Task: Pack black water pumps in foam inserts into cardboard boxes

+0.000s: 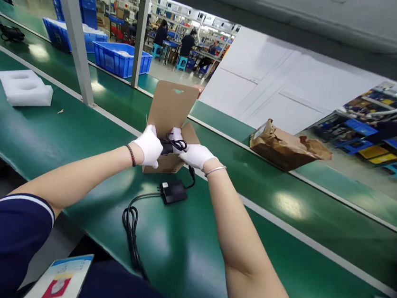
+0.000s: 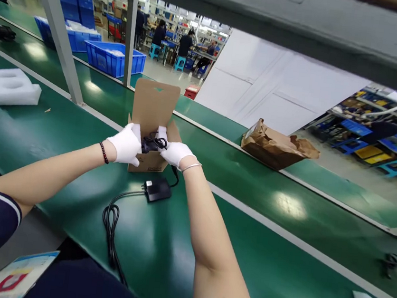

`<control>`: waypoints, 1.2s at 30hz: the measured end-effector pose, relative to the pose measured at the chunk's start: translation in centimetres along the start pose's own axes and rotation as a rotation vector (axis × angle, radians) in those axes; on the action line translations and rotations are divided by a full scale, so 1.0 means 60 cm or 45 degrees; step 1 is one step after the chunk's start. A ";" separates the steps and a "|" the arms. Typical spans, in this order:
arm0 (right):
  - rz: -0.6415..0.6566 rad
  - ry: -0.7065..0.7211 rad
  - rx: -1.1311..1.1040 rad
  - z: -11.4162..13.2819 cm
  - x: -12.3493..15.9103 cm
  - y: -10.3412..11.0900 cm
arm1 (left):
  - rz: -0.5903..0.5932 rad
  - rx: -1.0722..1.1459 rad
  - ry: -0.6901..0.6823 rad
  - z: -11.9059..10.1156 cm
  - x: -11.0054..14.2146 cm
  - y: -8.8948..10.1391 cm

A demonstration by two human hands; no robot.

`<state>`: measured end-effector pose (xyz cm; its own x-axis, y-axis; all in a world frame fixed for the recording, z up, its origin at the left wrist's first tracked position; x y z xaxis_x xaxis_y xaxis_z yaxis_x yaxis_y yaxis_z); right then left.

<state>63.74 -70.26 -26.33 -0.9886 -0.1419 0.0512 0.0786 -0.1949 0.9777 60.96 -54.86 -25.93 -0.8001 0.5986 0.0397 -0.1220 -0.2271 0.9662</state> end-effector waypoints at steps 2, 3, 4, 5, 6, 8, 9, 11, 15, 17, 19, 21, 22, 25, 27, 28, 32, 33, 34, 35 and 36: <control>-0.235 0.016 -0.095 -0.033 0.060 -0.011 | -0.232 0.037 -0.016 -0.014 0.035 -0.002; -0.394 -0.051 -0.150 -0.054 0.097 -0.019 | -0.337 0.106 -0.031 -0.028 0.055 -0.008; -0.506 -0.153 -0.193 -0.073 0.135 -0.034 | -0.393 0.207 -0.054 -0.048 0.071 -0.020; -0.513 -0.241 -0.215 -0.083 0.171 -0.059 | -0.373 0.332 -0.077 -0.073 0.081 -0.039; -0.415 -0.290 -0.217 -0.081 0.202 -0.093 | -0.286 0.457 -0.094 -0.102 0.083 -0.064; -0.075 -0.176 -0.207 -0.035 0.249 -0.174 | -0.057 0.643 -0.078 -0.156 0.065 -0.116; 0.055 -0.081 -0.197 0.002 0.268 -0.213 | 0.027 0.695 -0.049 -0.177 0.049 -0.137; 0.153 0.001 -0.187 0.080 0.295 -0.278 | 0.096 0.740 0.015 -0.200 0.010 -0.162; 0.222 -0.067 -0.120 0.158 0.318 -0.351 | 0.089 0.848 0.003 -0.207 -0.016 -0.150; 0.221 -0.069 -0.200 0.135 0.327 -0.344 | 0.081 1.040 -0.078 -0.205 0.008 -0.135; 0.187 -0.073 -0.371 0.082 0.352 -0.307 | 0.090 1.599 -0.141 -0.196 0.040 -0.128; 0.161 -0.002 -0.647 0.032 0.397 -0.251 | 0.189 2.284 -0.115 -0.181 0.071 -0.131; 0.119 0.011 -0.760 0.009 0.423 -0.219 | 0.240 2.540 -0.076 -0.173 0.087 -0.131; -0.282 -0.125 -0.714 -0.053 0.482 -0.119 | 0.310 2.789 -0.078 -0.166 0.133 -0.112; -0.686 -0.082 -0.554 -0.073 0.492 -0.057 | 0.405 2.696 -0.231 -0.175 0.154 -0.091; -0.815 0.015 -0.522 -0.073 0.485 -0.036 | 0.471 2.600 -0.314 -0.180 0.160 -0.083; -0.655 0.544 -0.498 -0.020 0.398 -0.009 | 0.592 2.212 -0.531 -0.171 0.169 -0.067; -0.570 0.672 -0.461 -0.001 0.377 -0.007 | 0.554 2.130 -0.584 -0.162 0.171 -0.057; -0.534 0.773 -0.419 0.014 0.359 -0.002 | 0.483 2.037 -0.638 -0.151 0.171 -0.044; -0.560 0.839 -0.384 0.025 0.343 0.007 | 0.361 1.899 -0.668 -0.135 0.169 -0.026; -0.631 0.859 -0.354 0.031 0.330 0.020 | 0.201 1.726 -0.659 -0.116 0.164 -0.005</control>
<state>44.04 -71.49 -23.79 -0.6374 -0.5043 -0.5825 -0.2235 -0.6025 0.7662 49.03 -54.23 -27.58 -0.4202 0.9069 -0.0318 0.8151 0.3926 0.4260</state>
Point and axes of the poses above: each hand's wrist, its own x-axis away from the middle knuckle, its own y-axis out of the back of the hand, z = x × y, the point moved 5 cm from there along -x, towards the middle knuckle, and after that the axes turned 1 degree about -y, right-handed, at the moved point
